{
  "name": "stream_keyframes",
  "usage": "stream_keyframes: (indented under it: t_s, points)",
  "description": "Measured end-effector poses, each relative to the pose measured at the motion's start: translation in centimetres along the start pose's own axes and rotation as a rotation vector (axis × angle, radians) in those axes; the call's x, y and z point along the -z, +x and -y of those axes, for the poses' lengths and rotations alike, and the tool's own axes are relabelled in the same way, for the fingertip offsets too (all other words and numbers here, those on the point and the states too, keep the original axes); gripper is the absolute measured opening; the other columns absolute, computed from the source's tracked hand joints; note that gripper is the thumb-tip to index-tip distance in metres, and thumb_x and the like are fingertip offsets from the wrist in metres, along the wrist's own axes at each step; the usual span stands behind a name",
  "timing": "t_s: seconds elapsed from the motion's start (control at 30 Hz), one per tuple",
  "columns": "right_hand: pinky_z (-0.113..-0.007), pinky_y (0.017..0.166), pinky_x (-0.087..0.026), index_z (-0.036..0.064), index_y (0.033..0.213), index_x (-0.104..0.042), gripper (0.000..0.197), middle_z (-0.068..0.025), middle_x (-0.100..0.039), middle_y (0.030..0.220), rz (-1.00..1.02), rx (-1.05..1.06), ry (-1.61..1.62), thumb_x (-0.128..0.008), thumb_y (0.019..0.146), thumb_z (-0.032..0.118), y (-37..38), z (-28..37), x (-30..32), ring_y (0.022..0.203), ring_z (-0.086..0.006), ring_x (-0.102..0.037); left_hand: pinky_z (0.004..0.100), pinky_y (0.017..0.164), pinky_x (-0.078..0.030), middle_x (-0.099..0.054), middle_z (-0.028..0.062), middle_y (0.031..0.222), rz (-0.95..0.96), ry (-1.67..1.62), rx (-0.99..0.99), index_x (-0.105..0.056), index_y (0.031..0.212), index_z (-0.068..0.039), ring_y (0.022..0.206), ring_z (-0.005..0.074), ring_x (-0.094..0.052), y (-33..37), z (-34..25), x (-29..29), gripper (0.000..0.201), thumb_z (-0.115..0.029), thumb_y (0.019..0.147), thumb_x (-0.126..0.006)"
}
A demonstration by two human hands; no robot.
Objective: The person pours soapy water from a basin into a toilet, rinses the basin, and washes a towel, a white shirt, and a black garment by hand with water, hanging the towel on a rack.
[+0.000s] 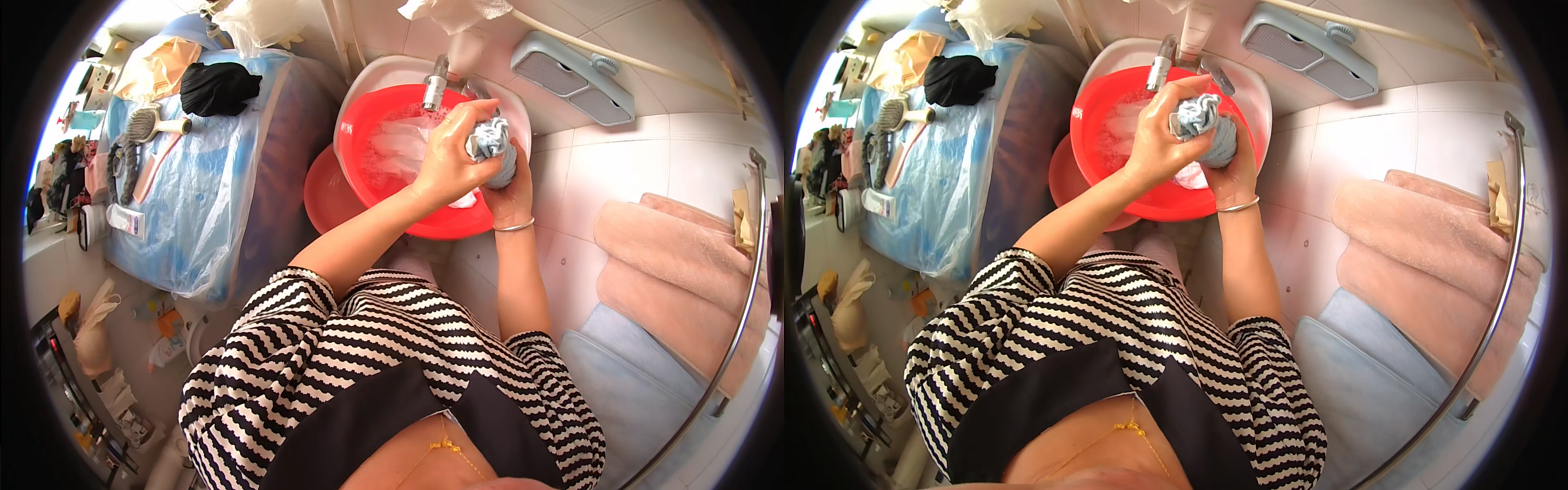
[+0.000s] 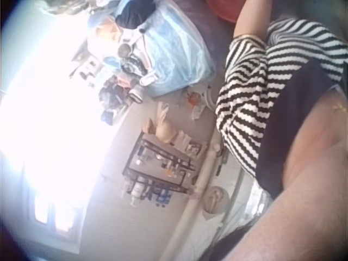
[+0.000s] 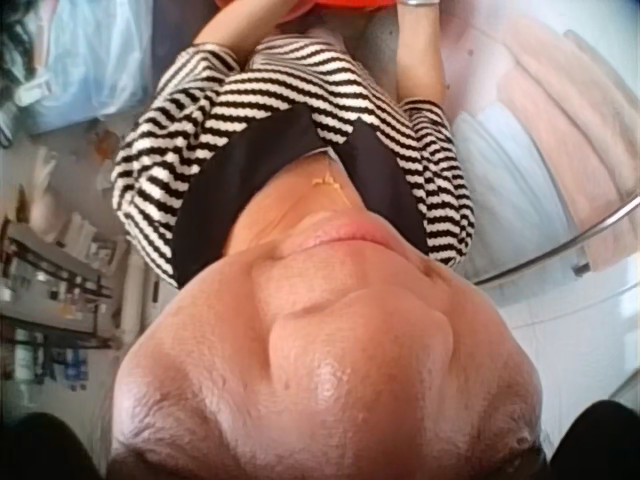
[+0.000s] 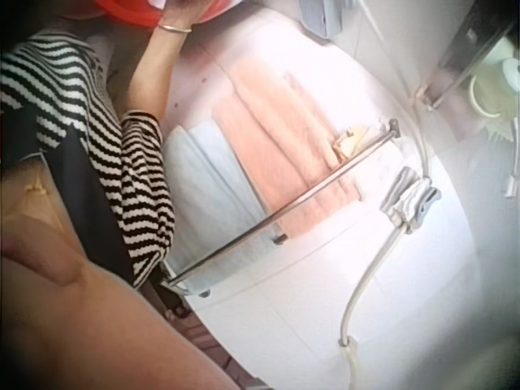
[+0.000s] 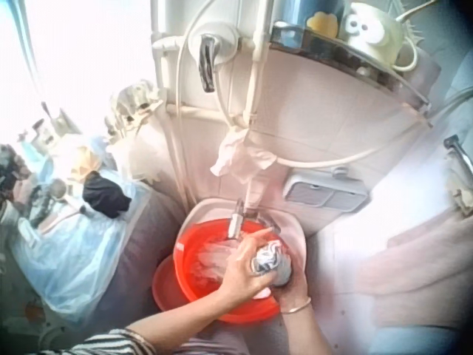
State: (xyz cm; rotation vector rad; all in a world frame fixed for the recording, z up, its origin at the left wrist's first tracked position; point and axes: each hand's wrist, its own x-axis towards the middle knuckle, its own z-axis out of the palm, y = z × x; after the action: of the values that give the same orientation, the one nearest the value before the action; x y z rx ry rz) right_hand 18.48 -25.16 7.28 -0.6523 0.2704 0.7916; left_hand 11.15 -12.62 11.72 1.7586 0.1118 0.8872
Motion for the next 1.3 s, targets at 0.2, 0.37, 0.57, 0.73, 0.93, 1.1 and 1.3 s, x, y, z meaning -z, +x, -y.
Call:
stream_keyframes:
  t_s: [0.2,0.37,0.57,0.73,0.93,1.1,1.3]
  points:
    - [-0.032,0.086,-0.050,0.0054,0.112,-0.055,0.029,-0.0058,-0.061,0.098,0.318,-0.329,-0.058,-0.051,0.094,0.027,2.1,2.2,-0.1,0.095,-0.0187,-0.060,0.0418,0.087,-0.050,-0.058,0.0090,0.122,0.224,0.054,-0.344,-0.065,0.108,-0.016,0.104,0.0299,-0.059,0.6,-0.8,1.6,0.049,-0.007,0.060,-0.070]
    - [-0.026,0.081,-0.046,-0.0008,0.103,-0.055,0.022,-0.0057,-0.054,0.087,0.302,-0.306,-0.715,-0.050,0.092,0.018,2.0,3.3,-5.9,0.091,-0.0154,-0.053,0.0403,0.089,-0.048,-0.061,0.0019,0.108,0.385,0.084,-0.717,-0.060,0.077,-0.014,0.109,0.0240,-0.056,0.7,-0.4,1.8,0.017,-0.014,0.061,-0.067]
    - [-0.022,0.073,-0.048,0.0000,0.107,-0.062,0.026,-0.0036,-0.058,0.084,0.320,-0.411,-1.036,-0.051,0.090,0.018,3.1,2.5,-9.1,0.081,-0.0090,-0.054,0.0340,0.086,-0.048,-0.056,-0.0016,0.090,0.482,0.138,-0.867,-0.055,0.067,-0.017,0.092,0.0192,-0.056,0.5,0.9,1.4,0.010,-0.022,0.060,-0.061]
    - [-0.024,0.079,-0.046,-0.0019,0.109,-0.062,0.028,-0.0051,-0.063,0.098,0.426,-0.452,-1.203,-0.050,0.089,0.014,4.8,1.6,-8.8,0.085,-0.0099,-0.056,0.0331,0.085,-0.048,-0.052,-0.0022,0.082,0.631,0.242,-0.974,-0.054,0.065,-0.016,0.084,0.0176,-0.056,0.5,1.9,1.3,0.009,-0.024,0.062,-0.057]
    - [-0.027,0.071,-0.048,-0.0005,0.098,-0.066,0.025,-0.0049,-0.063,0.084,0.562,-0.298,-1.431,-0.047,0.085,0.010,6.0,0.8,-7.7,0.076,-0.0115,-0.057,0.0321,0.080,-0.048,-0.053,-0.0020,0.078,0.646,0.263,-1.100,-0.056,0.064,-0.014,0.078,0.0173,-0.056,0.4,2.8,0.6,0.010,-0.024,0.063,-0.057]
    - [-0.034,0.073,-0.048,0.0032,0.087,-0.068,0.022,-0.0110,-0.066,0.084,0.700,0.011,-1.796,-0.048,0.079,0.008,8.2,-0.7,-5.9,0.078,-0.0181,-0.061,0.0297,0.069,-0.047,-0.055,0.0025,0.077,0.805,0.333,-1.167,-0.056,0.065,-0.011,0.076,0.0181,-0.056,0.4,4.1,0.7,0.013,-0.023,0.061,-0.057]
    - [-0.038,0.067,-0.049,0.0091,0.081,-0.068,0.016,-0.0116,-0.067,0.075,0.326,0.136,-1.923,-0.053,0.080,0.014,8.1,-3.5,-3.8,0.071,-0.0251,-0.065,0.0302,0.072,-0.049,-0.057,0.0057,0.088,1.031,0.433,-1.266,-0.058,0.079,-0.008,0.086,0.0201,-0.057,-1.4,6.7,0.3,0.017,-0.022,0.069,-0.058]
